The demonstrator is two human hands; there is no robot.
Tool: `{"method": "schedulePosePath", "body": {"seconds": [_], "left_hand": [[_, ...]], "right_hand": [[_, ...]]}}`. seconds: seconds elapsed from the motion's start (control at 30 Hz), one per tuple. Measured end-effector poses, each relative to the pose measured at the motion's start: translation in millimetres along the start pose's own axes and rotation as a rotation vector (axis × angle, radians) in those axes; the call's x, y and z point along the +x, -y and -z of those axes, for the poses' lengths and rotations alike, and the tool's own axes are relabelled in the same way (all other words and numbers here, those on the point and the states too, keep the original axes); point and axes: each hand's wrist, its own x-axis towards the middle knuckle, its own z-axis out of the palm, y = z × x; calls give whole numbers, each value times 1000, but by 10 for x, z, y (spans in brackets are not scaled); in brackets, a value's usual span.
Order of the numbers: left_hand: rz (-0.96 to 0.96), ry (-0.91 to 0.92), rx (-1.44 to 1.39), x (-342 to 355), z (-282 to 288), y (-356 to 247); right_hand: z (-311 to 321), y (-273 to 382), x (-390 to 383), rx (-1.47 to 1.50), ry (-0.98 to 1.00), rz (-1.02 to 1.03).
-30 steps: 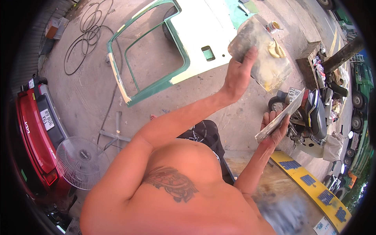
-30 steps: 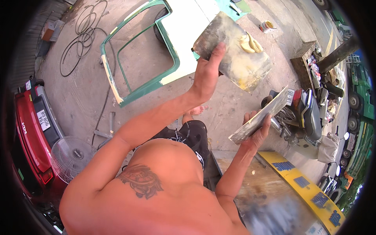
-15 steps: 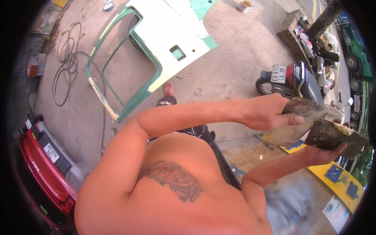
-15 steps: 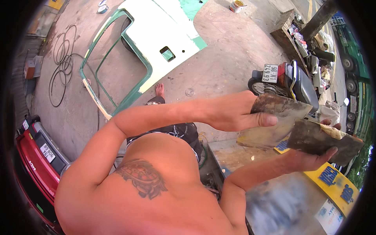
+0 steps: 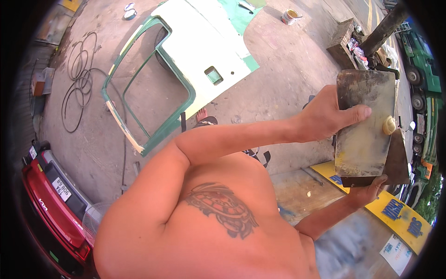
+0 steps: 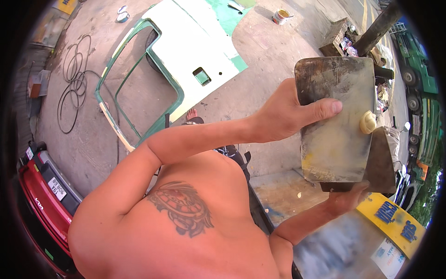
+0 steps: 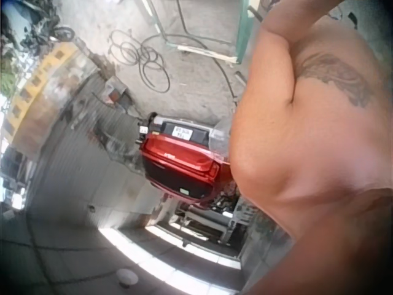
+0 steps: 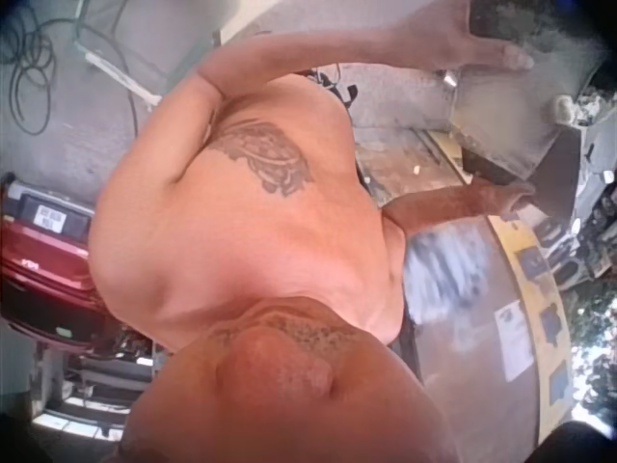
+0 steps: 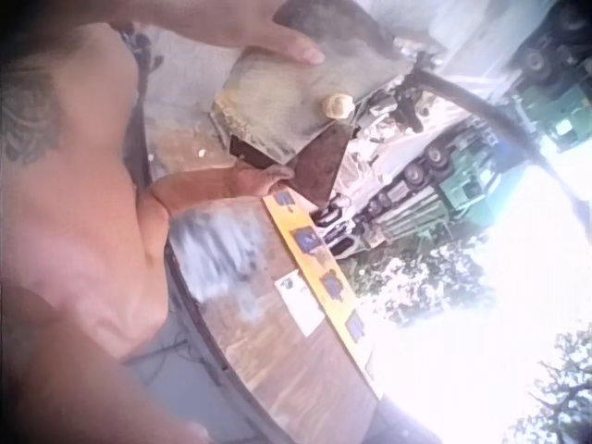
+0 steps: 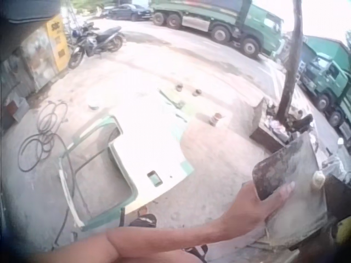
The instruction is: The person applies body filler to a car door using metal spreaders, mixing the compound on one spreader and smoothing it onto the door surface.
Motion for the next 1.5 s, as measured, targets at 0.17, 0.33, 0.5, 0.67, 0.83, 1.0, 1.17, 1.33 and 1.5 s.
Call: {"method": "schedulePosePath", "body": {"seconds": [0.17,0.33,0.5,0.67,0.83,1.0,1.17,1.33,1.5], "left_hand": [[6,-53,-4,-50,-5,296],[-53,-101,-12,45,146,156],[128,-66,-222,64,321,74],[450,-64,-402,-398,66,608],[313,-315,-564,-188,468,512],[282,-368,-271,-410,1143,-14],[352,-593,-148,-1251,1597,-32],[269,-841,-137,-1829,1679,-69],[319,-853,159,-1797,1635,-57]], "right_hand": [[-871,680,-1,85,-203,424],[-883,110,-367,129,-121,117],[-214,-688,167,-5,259,-224],[-503,-1005,-81,439,447,-461],[-708,-1378,-347,675,693,-699],[-503,-1615,-620,281,459,-710],[-332,-1653,-588,422,180,-916],[-393,-1761,-745,532,187,-1051],[-598,-1753,-886,571,273,-1111]]}}
